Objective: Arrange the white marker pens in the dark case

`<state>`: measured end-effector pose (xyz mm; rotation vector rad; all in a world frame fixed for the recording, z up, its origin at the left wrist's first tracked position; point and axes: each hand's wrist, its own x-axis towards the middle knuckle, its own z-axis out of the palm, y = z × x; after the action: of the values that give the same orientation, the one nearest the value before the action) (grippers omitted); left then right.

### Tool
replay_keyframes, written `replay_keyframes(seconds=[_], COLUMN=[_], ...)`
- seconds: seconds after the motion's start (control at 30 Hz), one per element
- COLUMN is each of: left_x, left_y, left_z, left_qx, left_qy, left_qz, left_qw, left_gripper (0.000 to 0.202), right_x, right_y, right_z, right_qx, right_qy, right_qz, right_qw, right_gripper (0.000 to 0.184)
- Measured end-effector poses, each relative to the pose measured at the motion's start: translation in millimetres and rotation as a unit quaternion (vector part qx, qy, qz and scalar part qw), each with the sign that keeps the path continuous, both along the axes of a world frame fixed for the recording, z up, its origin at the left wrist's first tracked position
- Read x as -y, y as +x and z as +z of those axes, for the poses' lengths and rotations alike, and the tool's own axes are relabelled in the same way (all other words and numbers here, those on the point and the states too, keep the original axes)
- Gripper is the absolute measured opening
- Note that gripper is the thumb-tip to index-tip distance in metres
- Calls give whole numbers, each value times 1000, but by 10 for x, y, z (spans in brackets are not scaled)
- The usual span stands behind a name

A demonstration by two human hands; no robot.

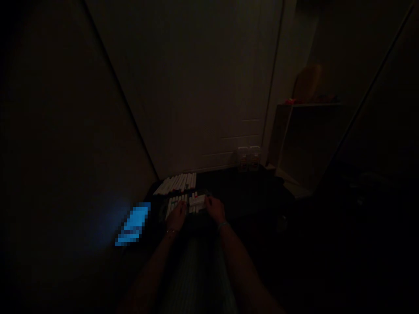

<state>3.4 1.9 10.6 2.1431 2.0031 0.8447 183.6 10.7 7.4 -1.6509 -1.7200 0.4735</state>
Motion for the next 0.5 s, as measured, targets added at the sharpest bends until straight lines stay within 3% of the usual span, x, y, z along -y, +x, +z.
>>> replay_keyframes(seconds=[0.23,0.5], left_x=[24,19], left_y=[9,-6], left_z=[30,13], left_qx=[3,16], left_qy=[-7,-2], left_qz=[10,1], left_qw=[1000,1000], left_gripper=[32,31], right_x=[-20,33], right_y=[6,-6], right_z=[-32,47], right_qx=[-6,-7], right_qy=[8,-14], right_qz=[-2,-7], right_qw=[1000,1000], right_gripper=[43,40])
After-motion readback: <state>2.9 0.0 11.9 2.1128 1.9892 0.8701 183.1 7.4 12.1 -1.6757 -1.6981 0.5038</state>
